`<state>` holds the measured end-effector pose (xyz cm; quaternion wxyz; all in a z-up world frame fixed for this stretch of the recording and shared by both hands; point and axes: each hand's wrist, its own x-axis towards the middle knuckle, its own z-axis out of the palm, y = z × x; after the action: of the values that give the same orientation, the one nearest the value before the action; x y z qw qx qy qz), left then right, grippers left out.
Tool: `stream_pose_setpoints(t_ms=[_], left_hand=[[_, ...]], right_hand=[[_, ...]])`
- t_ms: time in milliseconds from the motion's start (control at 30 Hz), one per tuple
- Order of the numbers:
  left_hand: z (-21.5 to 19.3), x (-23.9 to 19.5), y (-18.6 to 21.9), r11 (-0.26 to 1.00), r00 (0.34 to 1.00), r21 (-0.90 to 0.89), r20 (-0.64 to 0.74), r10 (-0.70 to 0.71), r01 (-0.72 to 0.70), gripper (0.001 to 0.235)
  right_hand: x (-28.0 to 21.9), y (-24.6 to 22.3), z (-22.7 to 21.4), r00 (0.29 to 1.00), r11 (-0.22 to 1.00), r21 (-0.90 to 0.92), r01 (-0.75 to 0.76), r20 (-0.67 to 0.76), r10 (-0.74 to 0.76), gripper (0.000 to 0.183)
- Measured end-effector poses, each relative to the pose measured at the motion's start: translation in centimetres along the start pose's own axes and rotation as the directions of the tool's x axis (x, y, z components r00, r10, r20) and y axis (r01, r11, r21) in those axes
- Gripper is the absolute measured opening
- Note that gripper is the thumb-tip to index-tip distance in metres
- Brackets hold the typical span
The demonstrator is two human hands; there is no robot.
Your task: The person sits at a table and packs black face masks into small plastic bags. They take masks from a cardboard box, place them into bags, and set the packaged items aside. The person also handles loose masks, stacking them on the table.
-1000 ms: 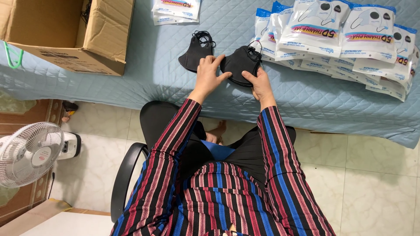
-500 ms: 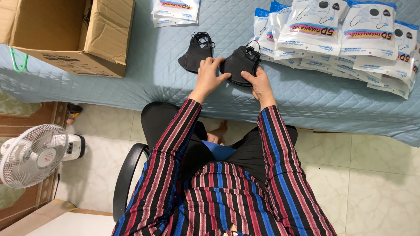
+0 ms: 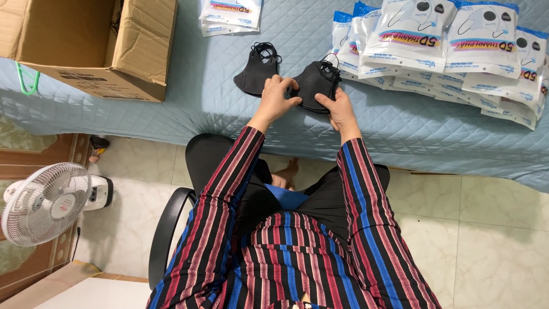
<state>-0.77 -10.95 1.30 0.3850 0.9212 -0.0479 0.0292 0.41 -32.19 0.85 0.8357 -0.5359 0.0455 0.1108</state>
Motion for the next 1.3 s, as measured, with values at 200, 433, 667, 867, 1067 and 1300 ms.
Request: stream_pose_setpoints(t_ms=[200, 433, 667, 867, 1067, 1300], left_hand=[[-1.4, -0.4, 1.2, 0.999, 0.999, -0.028, 0.004, -0.045, 0.045, 0.077], [-1.2, -0.7, 1.6, 0.975, 1.000, 0.221, 0.004, 0.002, -0.003, 0.074], [-1.0, -0.6, 1.5, 0.987, 0.999, 0.160, -0.023, -0.023, 0.027, 0.066], [-1.2, -0.6, 1.6, 0.993, 0.998, 0.098, 0.002, -0.060, 0.060, 0.063], [-0.6, -0.7, 1.7, 0.996, 0.995, 0.069, -0.085, -0.045, 0.051, 0.057], [-0.5, -0.8, 3.1, 0.989, 0.971, 0.134, -0.222, 0.089, -0.060, 0.063]], right_hand=[[0.2, 0.0, -0.2, 1.000, 1.000, -0.002, -0.019, -0.010, 0.018, 0.046], [-0.4, -0.7, 0.6, 1.000, 1.000, 0.009, -0.011, -0.002, 0.011, 0.046], [-0.3, -0.4, 0.4, 1.000, 1.000, -0.001, -0.002, 0.004, 0.002, 0.046], [-0.3, -0.4, 0.5, 1.000, 1.000, -0.006, 0.000, -0.006, 0.000, 0.043], [0.0, 0.0, -0.2, 1.000, 1.000, -0.010, -0.007, -0.019, 0.007, 0.044], [0.0, -0.2, 0.0, 0.999, 1.000, 0.006, -0.009, -0.035, 0.009, 0.043]])
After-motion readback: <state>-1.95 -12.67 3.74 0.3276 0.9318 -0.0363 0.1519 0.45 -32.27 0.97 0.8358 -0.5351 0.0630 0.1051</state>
